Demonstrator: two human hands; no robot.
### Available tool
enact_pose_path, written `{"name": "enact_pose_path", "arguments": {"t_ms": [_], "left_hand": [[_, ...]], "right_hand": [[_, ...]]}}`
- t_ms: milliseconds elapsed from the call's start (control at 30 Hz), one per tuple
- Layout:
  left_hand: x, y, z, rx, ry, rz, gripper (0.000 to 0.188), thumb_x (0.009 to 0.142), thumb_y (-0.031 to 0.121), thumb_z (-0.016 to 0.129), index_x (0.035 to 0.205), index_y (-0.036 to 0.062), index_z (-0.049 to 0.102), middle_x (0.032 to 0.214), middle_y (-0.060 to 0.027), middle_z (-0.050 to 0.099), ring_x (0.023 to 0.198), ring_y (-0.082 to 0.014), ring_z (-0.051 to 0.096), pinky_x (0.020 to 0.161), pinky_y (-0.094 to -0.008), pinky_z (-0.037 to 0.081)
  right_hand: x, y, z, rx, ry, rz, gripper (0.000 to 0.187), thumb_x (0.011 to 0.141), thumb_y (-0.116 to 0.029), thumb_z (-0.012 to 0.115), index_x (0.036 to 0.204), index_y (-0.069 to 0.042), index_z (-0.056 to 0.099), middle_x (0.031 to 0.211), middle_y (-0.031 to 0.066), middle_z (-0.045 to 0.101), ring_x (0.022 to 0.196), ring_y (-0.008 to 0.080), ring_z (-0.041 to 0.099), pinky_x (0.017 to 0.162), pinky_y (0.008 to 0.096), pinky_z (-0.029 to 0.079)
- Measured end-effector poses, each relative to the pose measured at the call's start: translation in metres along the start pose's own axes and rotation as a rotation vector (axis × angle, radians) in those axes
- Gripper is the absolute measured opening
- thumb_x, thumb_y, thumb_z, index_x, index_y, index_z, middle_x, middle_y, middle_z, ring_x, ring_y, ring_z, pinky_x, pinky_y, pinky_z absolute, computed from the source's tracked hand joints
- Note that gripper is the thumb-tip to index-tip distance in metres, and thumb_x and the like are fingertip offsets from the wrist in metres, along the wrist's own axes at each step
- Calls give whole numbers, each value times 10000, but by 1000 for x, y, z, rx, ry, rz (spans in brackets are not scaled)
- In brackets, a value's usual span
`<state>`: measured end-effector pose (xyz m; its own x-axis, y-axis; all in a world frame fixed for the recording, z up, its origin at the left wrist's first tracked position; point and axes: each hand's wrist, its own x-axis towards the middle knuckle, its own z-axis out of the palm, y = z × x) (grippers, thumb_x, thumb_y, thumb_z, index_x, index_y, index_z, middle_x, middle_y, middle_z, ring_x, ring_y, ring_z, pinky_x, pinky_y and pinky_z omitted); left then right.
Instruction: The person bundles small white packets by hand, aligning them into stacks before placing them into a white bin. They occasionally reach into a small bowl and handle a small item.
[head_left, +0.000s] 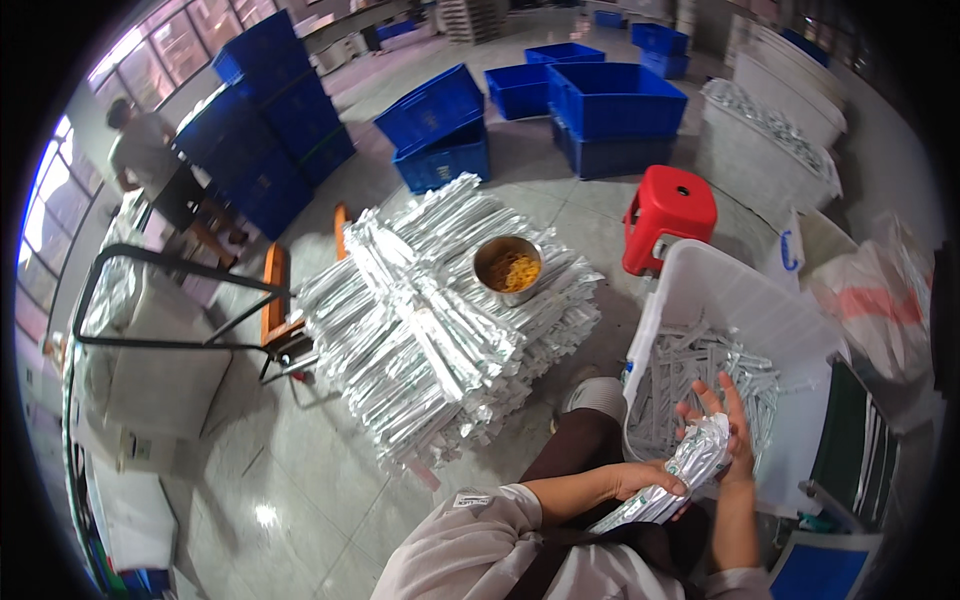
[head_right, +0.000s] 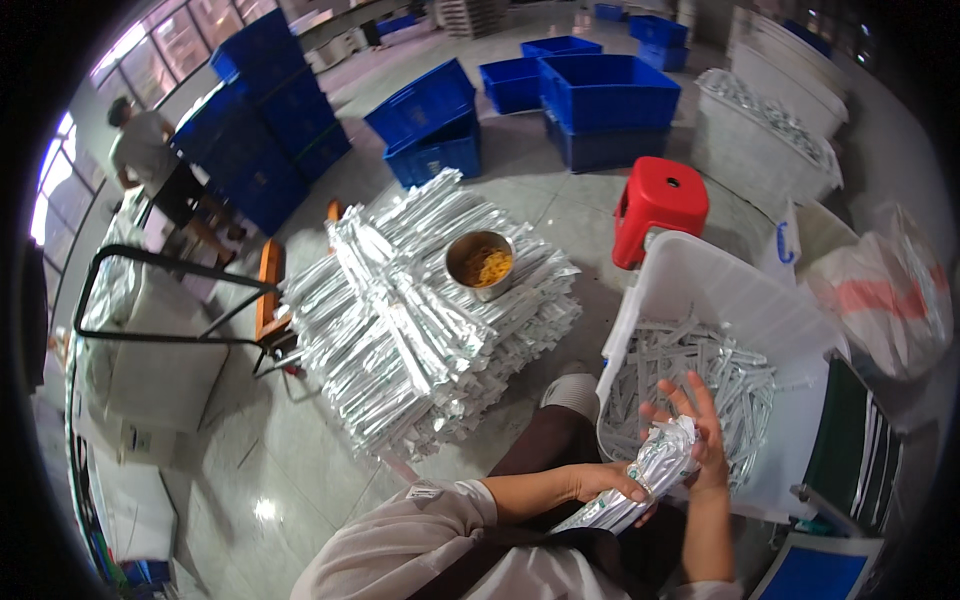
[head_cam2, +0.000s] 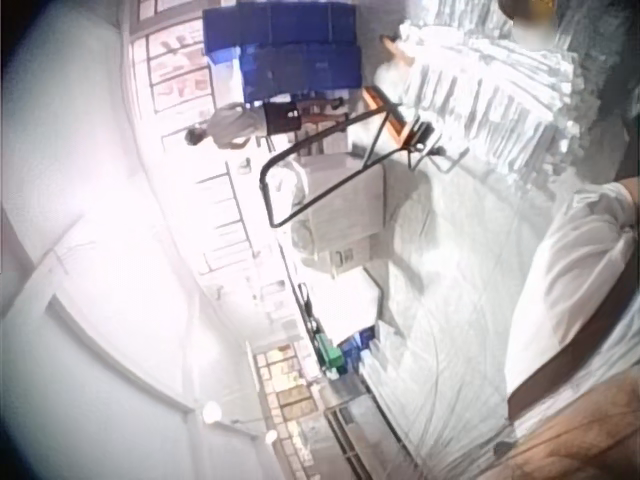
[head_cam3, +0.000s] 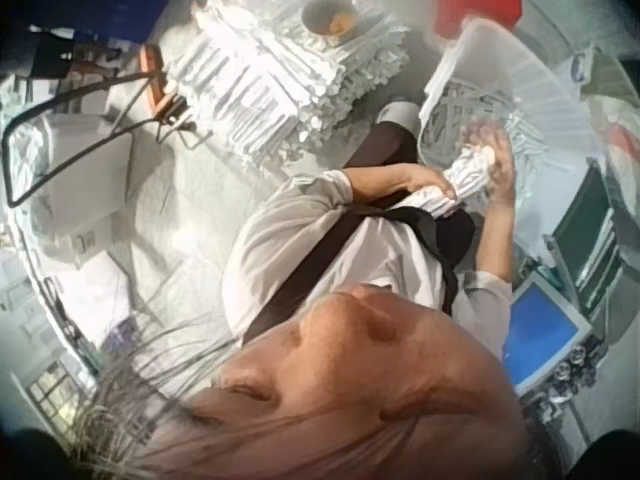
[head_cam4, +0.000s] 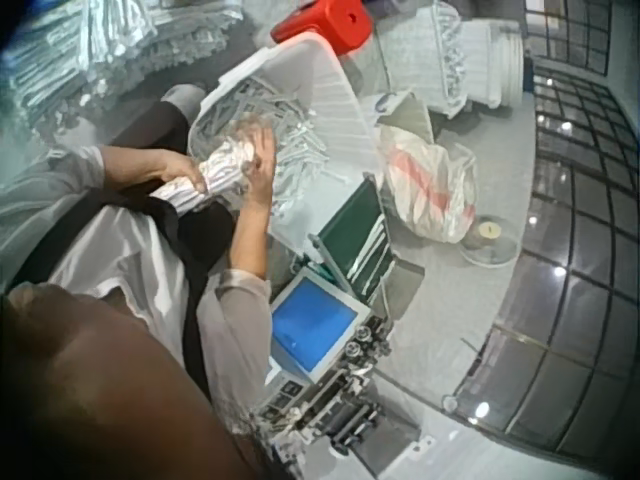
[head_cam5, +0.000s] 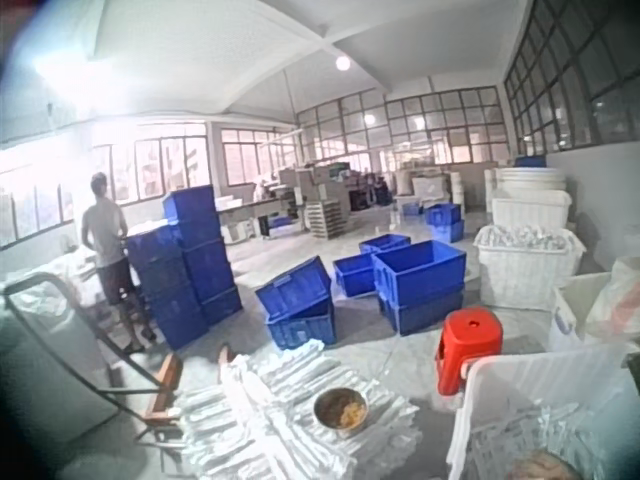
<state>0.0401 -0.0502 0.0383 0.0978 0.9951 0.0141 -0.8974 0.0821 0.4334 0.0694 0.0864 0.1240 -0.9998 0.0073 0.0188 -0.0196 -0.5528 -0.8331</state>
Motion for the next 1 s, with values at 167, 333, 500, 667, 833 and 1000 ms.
{"name": "enact_pose_path", "arguments": {"t_ms": [167,333,500,667,833,1000], "left_hand": [[-69,-52,-14,12,189,94,564,756,286,680,1185,7,442,1049,-82,550,979,-151,527,844,-271,418],[-98,-55,-8,421,585,350,669,692,171,713,1247,1,381,1142,-59,497,1057,-162,476,914,-292,370],[-204,64,2,636,1443,750,746,626,243,710,1226,-3,341,1101,-152,499,978,-245,531,821,-384,466],[-373,187,-54,865,1884,1026,770,627,207,745,1195,-37,287,1016,-237,529,908,-328,569,755,-437,496],[-493,241,-157,1151,2295,66,853,642,287,726,1261,-80,267,1165,-259,481,1058,-376,498,905,-390,400],[-422,239,-231,1557,2327,-258,909,660,204,609,1371,-39,98,1420,-238,155,1327,-359,132,1088,-431,85]], "right_hand": [[-38,89,15,15,161,169,946,579,-525,748,1278,-46,326,839,39,517,668,170,522,628,300,464],[10,105,44,74,63,386,689,630,-301,681,1181,7,404,910,129,571,811,218,569,726,328,468],[68,88,74,-243,-135,186,464,823,-107,613,1220,6,403,1121,101,518,1013,168,520,869,281,414],[52,81,35,-504,146,228,251,831,-53,570,1071,6,524,934,79,612,841,134,592,722,233,459],[5,108,-8,-526,369,387,198,836,-70,567,1020,-2,544,884,72,623,789,127,593,672,225,454],[-36,97,-39,-626,469,380,179,844,-80,568,1005,-2,556,870,60,620,779,118,586,664,235,461]]}}
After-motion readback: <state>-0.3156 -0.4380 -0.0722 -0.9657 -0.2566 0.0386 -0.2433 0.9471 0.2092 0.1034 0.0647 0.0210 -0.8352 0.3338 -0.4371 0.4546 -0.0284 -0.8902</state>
